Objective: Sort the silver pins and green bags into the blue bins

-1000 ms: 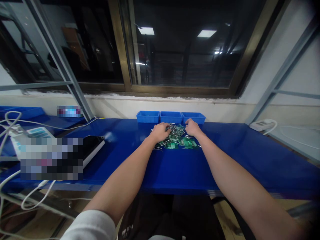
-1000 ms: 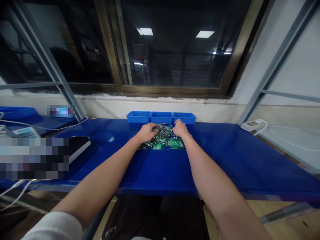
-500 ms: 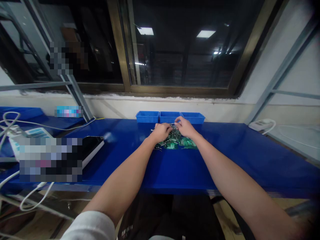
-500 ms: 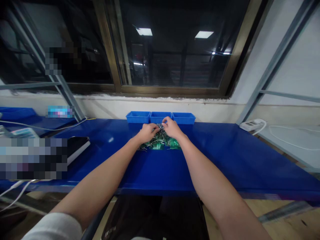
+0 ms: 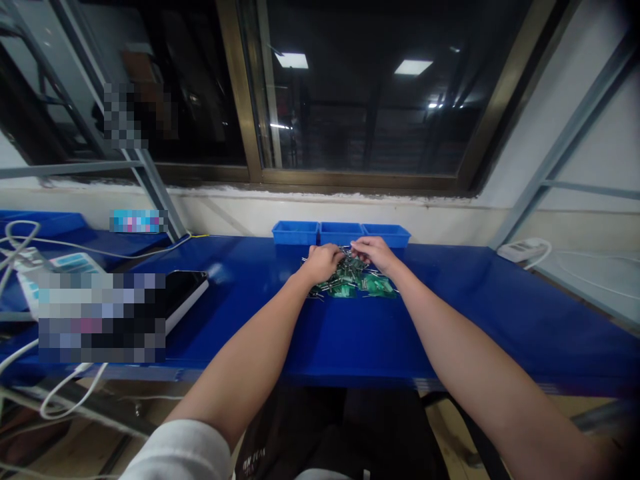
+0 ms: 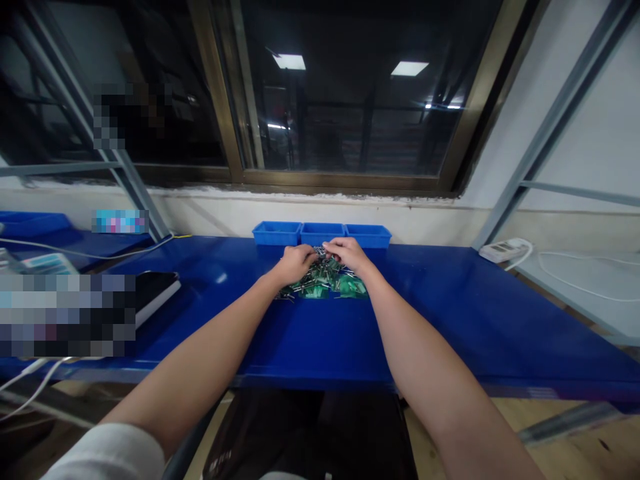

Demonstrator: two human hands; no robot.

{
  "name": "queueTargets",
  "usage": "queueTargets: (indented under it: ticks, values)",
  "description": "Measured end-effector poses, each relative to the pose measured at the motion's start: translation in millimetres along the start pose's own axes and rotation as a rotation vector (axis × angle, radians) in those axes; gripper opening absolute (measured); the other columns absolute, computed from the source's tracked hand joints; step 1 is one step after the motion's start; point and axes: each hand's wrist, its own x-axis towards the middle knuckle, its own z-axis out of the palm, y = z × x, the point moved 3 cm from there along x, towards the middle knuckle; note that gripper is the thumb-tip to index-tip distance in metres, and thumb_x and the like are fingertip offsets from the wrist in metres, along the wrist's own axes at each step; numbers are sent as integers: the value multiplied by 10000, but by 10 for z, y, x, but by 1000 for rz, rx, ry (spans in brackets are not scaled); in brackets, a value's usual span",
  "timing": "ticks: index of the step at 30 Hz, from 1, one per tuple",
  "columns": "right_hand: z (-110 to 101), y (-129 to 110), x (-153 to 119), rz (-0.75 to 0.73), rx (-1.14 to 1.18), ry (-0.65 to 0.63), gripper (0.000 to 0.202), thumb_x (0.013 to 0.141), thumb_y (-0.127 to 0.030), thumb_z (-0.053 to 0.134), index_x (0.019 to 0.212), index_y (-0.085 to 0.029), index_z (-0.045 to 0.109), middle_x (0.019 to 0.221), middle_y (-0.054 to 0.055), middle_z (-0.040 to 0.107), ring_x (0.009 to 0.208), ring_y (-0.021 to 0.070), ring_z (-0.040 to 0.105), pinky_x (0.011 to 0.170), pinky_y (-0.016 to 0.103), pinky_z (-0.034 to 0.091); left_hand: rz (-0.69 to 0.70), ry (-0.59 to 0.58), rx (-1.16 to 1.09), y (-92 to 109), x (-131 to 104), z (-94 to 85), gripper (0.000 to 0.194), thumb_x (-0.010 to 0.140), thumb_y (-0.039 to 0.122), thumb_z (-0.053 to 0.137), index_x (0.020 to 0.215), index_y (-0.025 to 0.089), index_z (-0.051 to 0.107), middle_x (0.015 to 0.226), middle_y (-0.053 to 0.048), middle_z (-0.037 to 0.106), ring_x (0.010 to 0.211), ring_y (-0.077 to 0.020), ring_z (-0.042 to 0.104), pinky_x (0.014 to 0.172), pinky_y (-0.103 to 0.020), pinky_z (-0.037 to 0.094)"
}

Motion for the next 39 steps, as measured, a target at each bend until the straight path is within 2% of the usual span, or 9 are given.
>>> queueTargets:
  ticks: [9,17,20,23,27,30,33,36,39]
  values:
    - [-227,87,-7,-44,-10,254,211,611,-365,624,598,-155,619,515,4,585,433,81,425,405,209,282,-82,111,-61,-70,-15,-51,253,886,312,360,921,211,589,972,-33,653,932,-198,571,832,-349,335]
    - [-336,253,54,121,170,239,130,573,-267,591,592,-138,595,478,21,560,370,69,383,318,177,151,-118,92,-43,-121,-6,-17,211,862,268,392,919,230,591,981,-27,654,953,-211,568,834,-367,337]
    - [-412,284,76,83,261,345,259,562,-232,597,808,-160,632,769,53,659,476,83,481,327,167,239,-118,76,-31,-119,-2,1,219,864,261,384,913,229,595,982,-31,653,951,-205,568,834,-356,340]
    - [-506,321,66,53,367,420,571,548,-184,585,1113,-241,537,1209,65,547,698,123,583,407,183,389,-123,65,-24,-115,-4,6,228,867,256,377,922,229,596,1002,-36,649,958,-201,565,843,-353,340]
    - [-610,348,48,20,385,490,636,573,-191,563,1198,-249,461,1317,79,454,833,154,597,482,210,460,-131,55,-19,-109,-12,-1,227,865,256,379,929,230,594,991,-34,648,956,-203,563,850,-359,344]
    - [-595,359,67,56,179,462,517,621,-241,555,1136,-202,522,1114,88,603,787,170,609,505,236,468,-150,44,-16,-115,-14,-5,223,858,267,394,948,230,594,1003,-36,640,980,-207,553,868,-366,348]
    - [-519,362,91,65,-283,434,410,620,-269,593,1013,-156,618,926,86,667,817,200,615,672,301,487,-156,38,-23,-136,-11,3,241,849,306,415,985,222,595,1040,-49,625,1010,-210,542,880,-355,363]
    - [-393,394,114,61,-679,294,361,619,-287,620,954,-160,668,935,100,675,911,241,606,824,337,438,-148,32,-27,-167,-4,31,303,849,368,414,1037,208,591,1084,-65,611,1029,-215,539,887,-341,379]
    - [-307,453,122,93,-847,153,309,648,-311,610,914,-175,692,979,116,670,948,268,596,830,337,423,-164,-19,-21,-199,-3,83,393,840,446,414,1104,204,575,1155,-77,587,1072,-221,526,914,-333,374]
